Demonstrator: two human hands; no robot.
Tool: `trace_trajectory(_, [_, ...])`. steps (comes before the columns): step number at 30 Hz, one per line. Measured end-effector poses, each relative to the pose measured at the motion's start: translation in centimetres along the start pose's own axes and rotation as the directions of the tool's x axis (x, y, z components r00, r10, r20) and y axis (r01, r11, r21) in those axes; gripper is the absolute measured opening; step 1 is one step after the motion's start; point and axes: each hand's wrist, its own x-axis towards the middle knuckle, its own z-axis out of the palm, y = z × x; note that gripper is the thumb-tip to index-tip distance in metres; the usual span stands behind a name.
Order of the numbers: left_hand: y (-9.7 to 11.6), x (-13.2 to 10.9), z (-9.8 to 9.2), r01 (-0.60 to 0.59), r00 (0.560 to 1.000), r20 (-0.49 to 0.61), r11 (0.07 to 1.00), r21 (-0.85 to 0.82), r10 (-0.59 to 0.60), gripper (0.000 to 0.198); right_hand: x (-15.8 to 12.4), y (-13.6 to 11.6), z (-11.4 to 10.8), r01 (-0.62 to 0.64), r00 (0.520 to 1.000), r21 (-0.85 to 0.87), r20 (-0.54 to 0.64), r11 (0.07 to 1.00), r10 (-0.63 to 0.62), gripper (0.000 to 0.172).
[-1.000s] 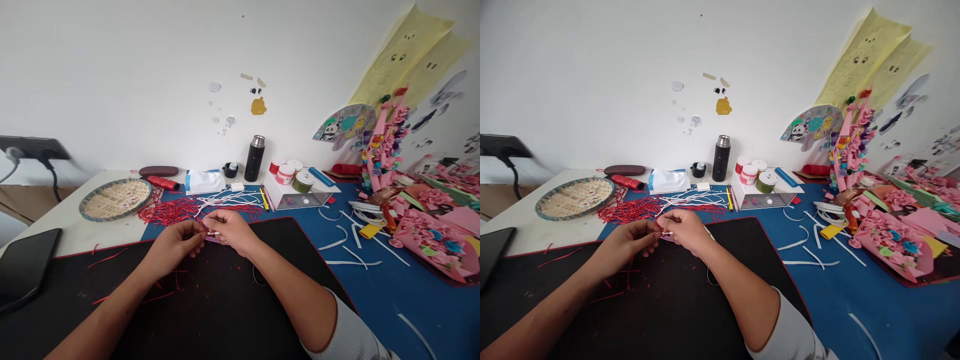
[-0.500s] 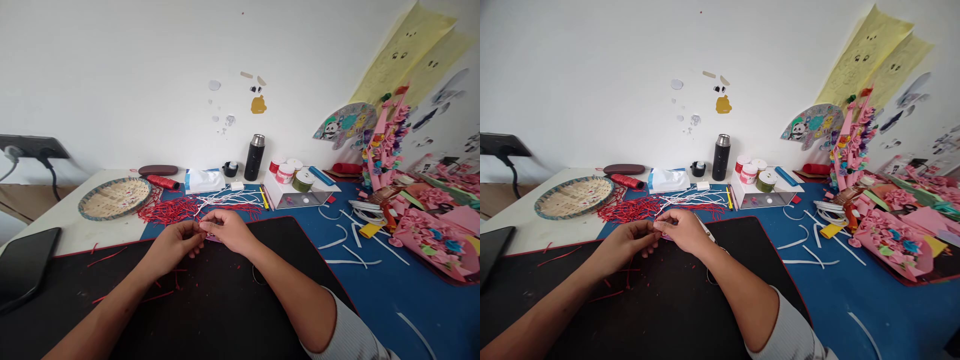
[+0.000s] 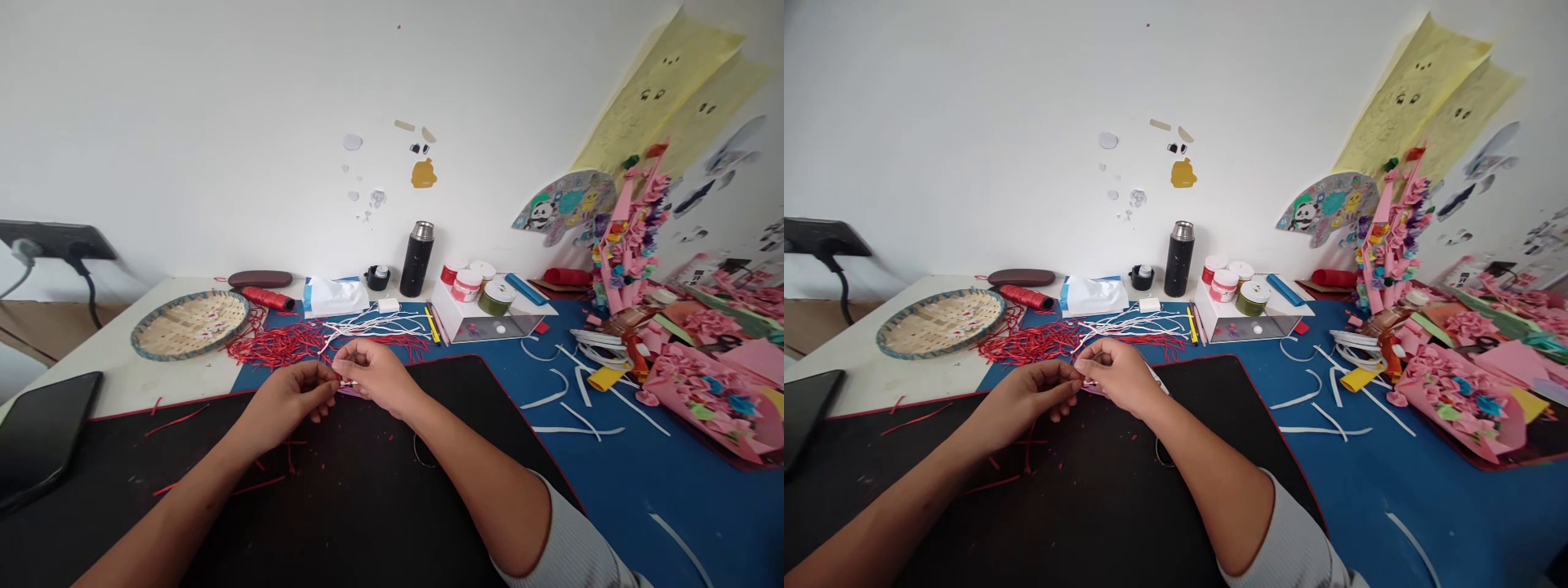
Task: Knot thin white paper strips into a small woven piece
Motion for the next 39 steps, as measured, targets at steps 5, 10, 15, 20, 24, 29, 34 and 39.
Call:
trace_trajectory(5, [0.00, 0.01, -0.06, -0.001, 1.000, 0.004, 1.000, -0.003, 0.001, 0.041, -0.03, -0.13, -0.05, -0.007, 1.000, -0.033, -0.007, 0.999, 0.006, 0.013])
trace_trajectory(10, [-0.16, 0.00, -0.08, -0.004, 1.000, 0.002, 1.000, 0.005, 0.004, 0.039, -0.05, -0.10, -0.15, -0.008, 1.000, -0.057, -0.008, 0.998, 0.008, 0.024])
trace_trajectory(15, [-0.58, -0.11, 0.09, -0.063, 0.997, -0.034, 0.995, 0.076, 0.066, 0.034, -0.02, 0.19, -0.19, -0.045, 0.999, -0.048, -0.013, 0.998, 0.045, 0.027])
trace_trajectory(20, [-0.64, -0.42, 0.16, -0.104, 0.991, -0.061, 0.970, 0.220, 0.120, 0.027, -0.04, 0.05, -0.01, -0.116, 0.993, 0.012, -0.014, 0.993, 0.116, 0.024])
trace_trajectory(24, [-0.43, -0.65, 0.13, -0.142, 0.981, -0.081, 0.941, 0.306, 0.174, 0.022, -0.17, -0.41, 0.15, -0.151, 0.988, 0.063, -0.023, 0.986, 0.153, 0.017])
trace_trajectory(29, [-0.45, -0.62, 0.16, -0.106, 0.991, -0.062, 0.971, 0.214, 0.122, 0.023, -0.15, -0.25, 0.08, -0.139, 0.990, 0.073, -0.002, 0.988, 0.139, 0.021])
trace_trajectory(34, [-0.74, -0.43, 0.15, -0.091, 0.994, -0.040, 0.980, 0.179, 0.100, 0.024, 0.01, 0.19, -0.04, -0.135, 0.991, 0.073, 0.023, 0.988, 0.134, 0.025])
trace_trajectory(39, [-0.61, -0.44, 0.16, -0.087, 0.995, -0.038, 0.987, 0.137, 0.093, 0.026, 0.10, 0.51, -0.13, -0.106, 0.994, 0.067, 0.038, 0.992, 0.103, 0.029])
